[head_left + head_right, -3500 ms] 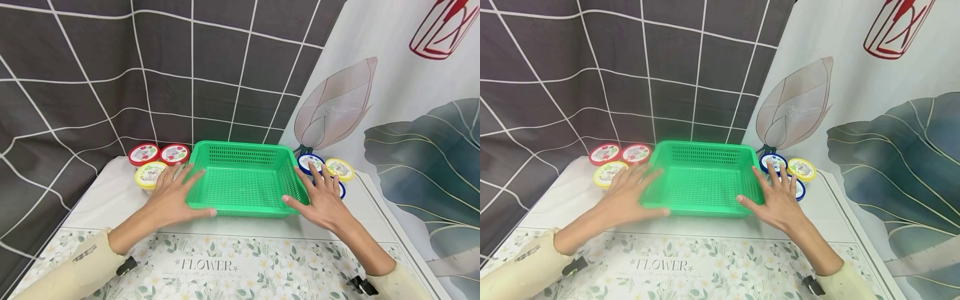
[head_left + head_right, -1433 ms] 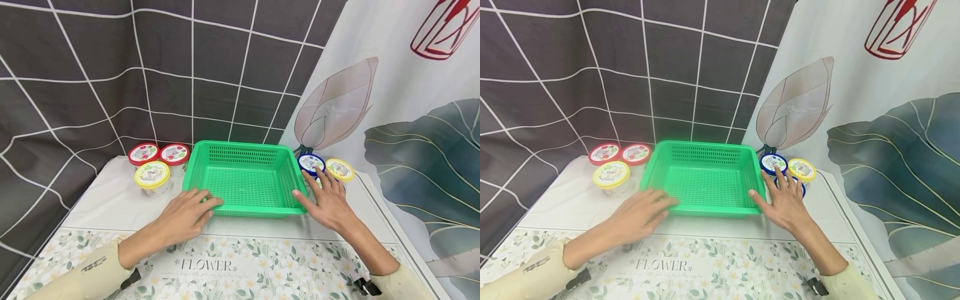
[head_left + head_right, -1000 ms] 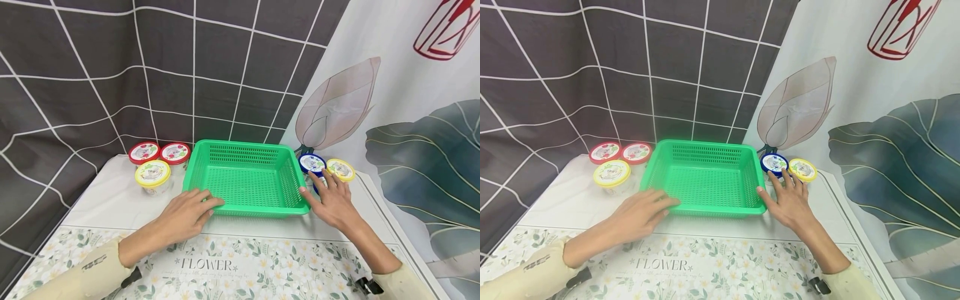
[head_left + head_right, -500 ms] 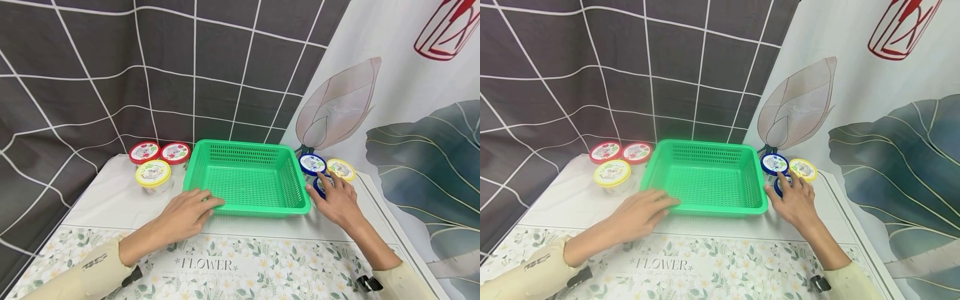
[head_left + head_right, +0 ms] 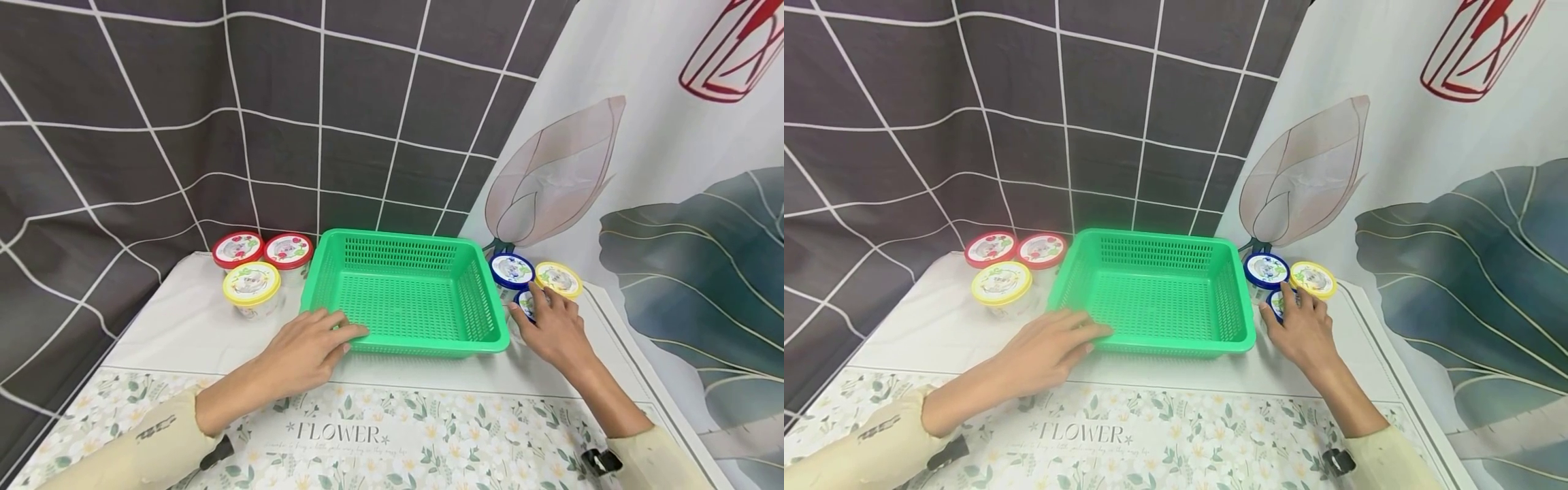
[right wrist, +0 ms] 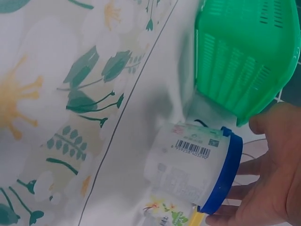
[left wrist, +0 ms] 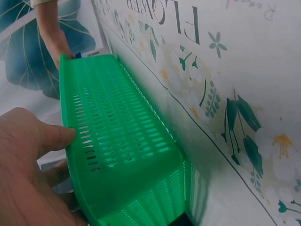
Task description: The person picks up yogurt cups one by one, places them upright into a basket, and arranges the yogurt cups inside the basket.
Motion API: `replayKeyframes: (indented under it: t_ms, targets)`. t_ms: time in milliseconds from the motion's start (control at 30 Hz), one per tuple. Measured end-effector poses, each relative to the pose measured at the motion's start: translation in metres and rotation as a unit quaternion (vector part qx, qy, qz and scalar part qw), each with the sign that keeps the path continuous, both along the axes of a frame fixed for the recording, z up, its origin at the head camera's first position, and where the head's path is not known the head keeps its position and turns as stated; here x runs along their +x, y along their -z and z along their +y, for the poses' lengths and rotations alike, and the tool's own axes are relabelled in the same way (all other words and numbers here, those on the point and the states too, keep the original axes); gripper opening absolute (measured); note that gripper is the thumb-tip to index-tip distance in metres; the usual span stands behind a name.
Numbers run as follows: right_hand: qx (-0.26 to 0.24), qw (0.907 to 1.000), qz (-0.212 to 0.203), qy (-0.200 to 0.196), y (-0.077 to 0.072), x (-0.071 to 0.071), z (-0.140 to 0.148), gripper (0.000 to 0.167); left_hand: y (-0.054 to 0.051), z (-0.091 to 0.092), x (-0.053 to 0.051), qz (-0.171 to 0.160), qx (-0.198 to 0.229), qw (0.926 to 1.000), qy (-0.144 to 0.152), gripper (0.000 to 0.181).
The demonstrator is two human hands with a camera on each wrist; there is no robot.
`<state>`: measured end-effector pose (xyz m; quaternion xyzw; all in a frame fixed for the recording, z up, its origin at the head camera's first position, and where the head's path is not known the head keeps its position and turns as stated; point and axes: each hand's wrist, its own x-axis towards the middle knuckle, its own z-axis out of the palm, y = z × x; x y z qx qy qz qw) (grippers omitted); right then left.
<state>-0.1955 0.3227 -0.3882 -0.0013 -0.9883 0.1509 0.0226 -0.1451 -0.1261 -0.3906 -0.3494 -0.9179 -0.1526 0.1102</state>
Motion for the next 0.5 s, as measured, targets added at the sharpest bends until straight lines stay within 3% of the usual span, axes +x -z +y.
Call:
replayKeyframes:
  t_ms: [500]
  targets:
    - [0.000, 0.9999, 0.004, 0.012, 0.0042, -0.0076, 0.0031, 0.080, 0.0015, 0.0001, 0.0006, 0.005, -0.005, 0.9999, -0.008, 0.037]
